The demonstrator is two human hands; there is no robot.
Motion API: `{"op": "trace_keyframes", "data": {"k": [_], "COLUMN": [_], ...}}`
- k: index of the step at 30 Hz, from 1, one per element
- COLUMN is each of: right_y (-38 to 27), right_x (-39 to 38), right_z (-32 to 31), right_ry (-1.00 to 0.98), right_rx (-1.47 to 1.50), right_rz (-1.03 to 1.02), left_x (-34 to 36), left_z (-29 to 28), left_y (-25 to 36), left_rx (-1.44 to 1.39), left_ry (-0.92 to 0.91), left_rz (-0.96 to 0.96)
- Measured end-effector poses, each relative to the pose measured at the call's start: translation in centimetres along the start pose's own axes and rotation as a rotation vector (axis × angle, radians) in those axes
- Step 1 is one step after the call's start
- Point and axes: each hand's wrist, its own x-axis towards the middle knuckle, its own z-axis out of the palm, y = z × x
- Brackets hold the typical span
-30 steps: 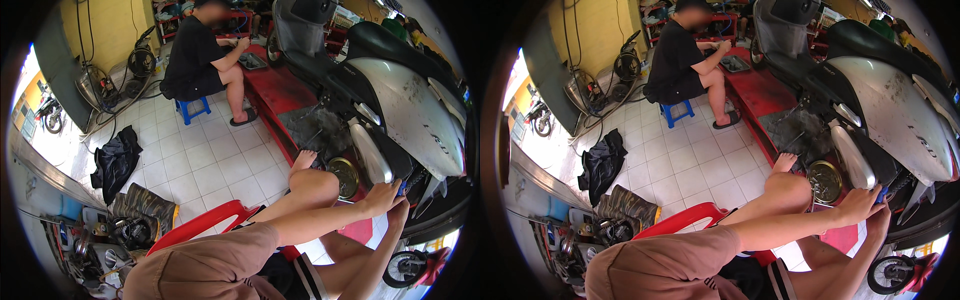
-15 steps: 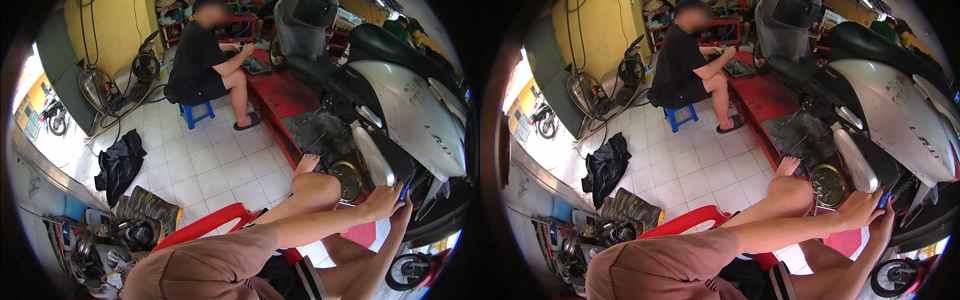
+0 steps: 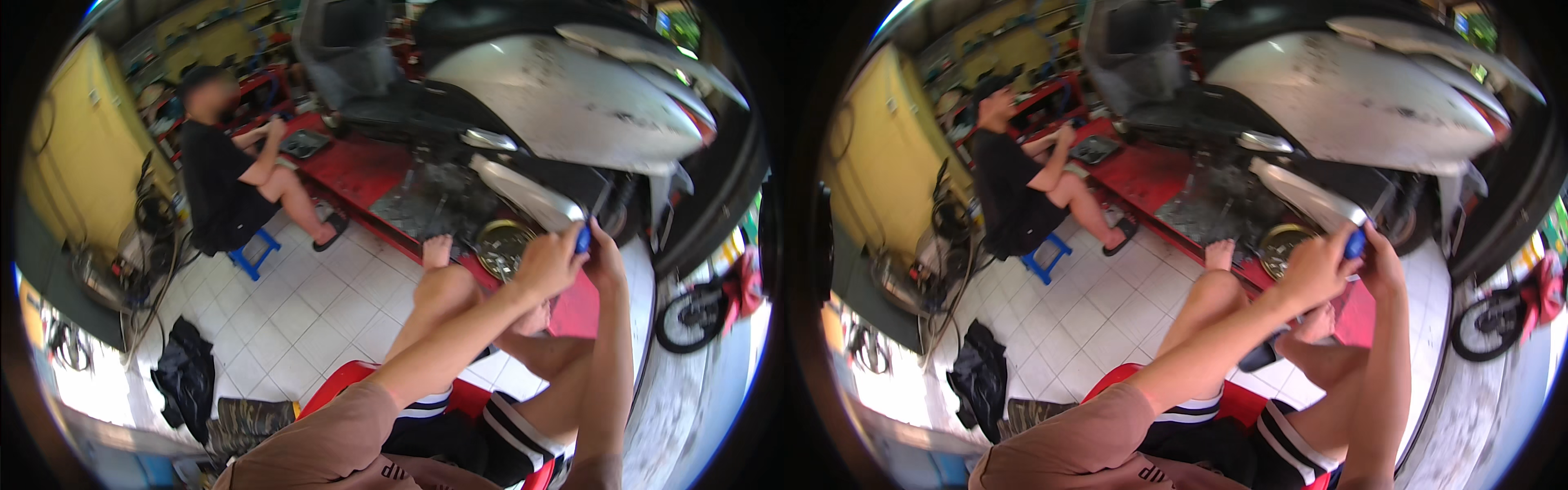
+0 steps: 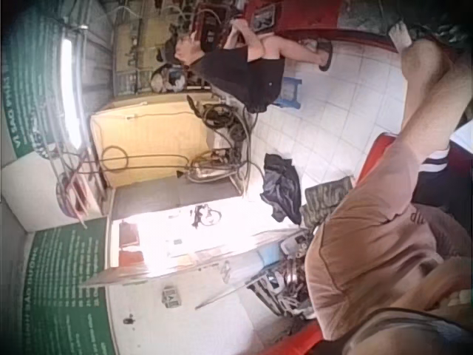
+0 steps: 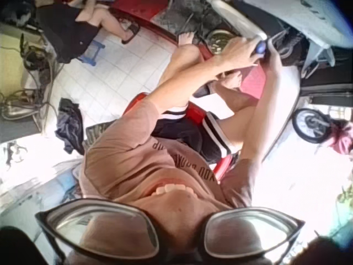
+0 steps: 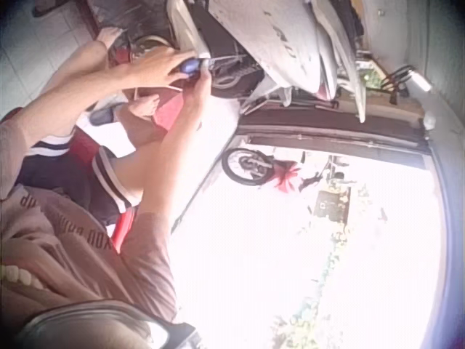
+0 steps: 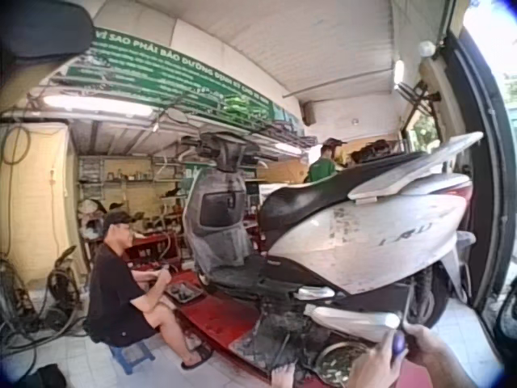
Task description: The person is sitting on a stool in a workshop, using a screwdriver to tighten screws on the side panel of a white motorcycle. The motorcycle is elevated on a red hydraulic lift. The person repeatedly adjusts the screwdriver and applies torque to the fasteners.
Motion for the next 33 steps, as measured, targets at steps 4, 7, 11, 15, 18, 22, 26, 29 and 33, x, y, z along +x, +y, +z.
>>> {"op": "trace_keyframes", "data": {"k": [4, 7, 11, 15, 18, 22, 26, 29, 33], "right_y": [0.3, -1.5, -4.3, -7.2, -8.0, -8.6, -8.8, -7.3, -6.6], "right_x": [0.1, 1.9, 7.1, 14.3, 18.5, 18.6, 15.4, 16.4, 16.5], "right_z": [1.0, -2.8, -6.2, -7.5, -8.8, -7.1, -4.8, -5.4, -7.0], "right_ry": [-0.073, -0.099, 0.293, 0.561, 0.862, 1.053, 0.990, 0.949, 0.899], "right_rx": [-0.074, -0.033, -0.490, -0.811, -1.202, -1.367, -1.196, -1.126, -0.923], "right_rz": [0.054, 0.089, -0.145, -0.424, -0.663, -0.588, -0.764, -0.824, -0.810], "left_x": [0.3, 1.6, 1.9, 1.7, 1.9, 1.5, 0.8, 0.3, -0.6], "left_z": [0.6, 1.8, 3.6, 4.9, 4.3, 4.1, 4.9, 4.8, 3.9], "left_y": [-1.4, -0.2, -1.8, -1.5, -0.1, -0.5, -0.2, -0.3, 0.6], "left_rx": [0.179, 0.130, -0.070, -0.196, -0.267, -0.264, -0.340, -0.420, -0.480], "left_ry": [-0.015, 0.027, -0.030, -0.113, -0.149, -0.050, -0.054, -0.067, -0.257], "left_rz": [-0.054, -0.085, -0.138, -0.173, -0.245, -0.230, -0.280, -0.330, -0.429]}}
